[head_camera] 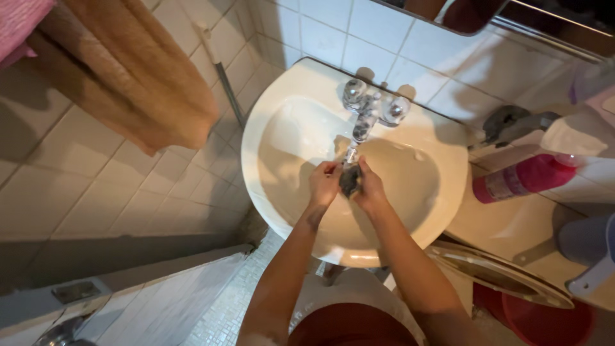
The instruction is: The person washes a green sponge and an orange cloth under running water, then uses the orange cloth to wipe the sink basin, faucet, and surrounding surfaces. The person finishes by hanging the orange cloth on a wall-mounted towel rack.
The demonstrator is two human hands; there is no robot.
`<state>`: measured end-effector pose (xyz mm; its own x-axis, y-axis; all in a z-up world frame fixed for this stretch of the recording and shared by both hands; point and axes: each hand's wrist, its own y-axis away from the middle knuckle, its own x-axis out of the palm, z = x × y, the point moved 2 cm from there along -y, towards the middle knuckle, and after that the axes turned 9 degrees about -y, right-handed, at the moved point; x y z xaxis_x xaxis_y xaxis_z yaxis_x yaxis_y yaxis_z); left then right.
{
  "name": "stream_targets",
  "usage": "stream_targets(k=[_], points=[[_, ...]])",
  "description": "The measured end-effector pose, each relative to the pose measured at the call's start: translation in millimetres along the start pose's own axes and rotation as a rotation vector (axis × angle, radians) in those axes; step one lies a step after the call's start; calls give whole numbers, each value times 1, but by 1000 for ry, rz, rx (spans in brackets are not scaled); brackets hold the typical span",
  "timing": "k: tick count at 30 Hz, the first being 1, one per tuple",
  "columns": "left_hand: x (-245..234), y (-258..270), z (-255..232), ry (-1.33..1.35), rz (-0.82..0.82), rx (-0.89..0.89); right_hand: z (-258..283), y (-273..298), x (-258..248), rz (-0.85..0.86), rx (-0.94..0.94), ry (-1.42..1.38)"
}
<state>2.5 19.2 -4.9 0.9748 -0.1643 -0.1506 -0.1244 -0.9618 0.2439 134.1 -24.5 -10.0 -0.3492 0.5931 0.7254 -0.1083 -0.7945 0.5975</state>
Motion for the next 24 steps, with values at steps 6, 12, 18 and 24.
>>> stream_targets(k=[6, 12, 18, 24], points=[[45, -22, 2, -190, 48, 58, 30, 83, 12, 127, 78, -89], [44, 9, -28, -752, 57, 464, -14, 81, 30, 231, 240, -247], [14, 32, -24, -821, 50, 619, -26, 13, 35, 434, 22, -109], [-21, 26, -64, -599, 225, 271, -48, 11, 57, 269, 125, -165]])
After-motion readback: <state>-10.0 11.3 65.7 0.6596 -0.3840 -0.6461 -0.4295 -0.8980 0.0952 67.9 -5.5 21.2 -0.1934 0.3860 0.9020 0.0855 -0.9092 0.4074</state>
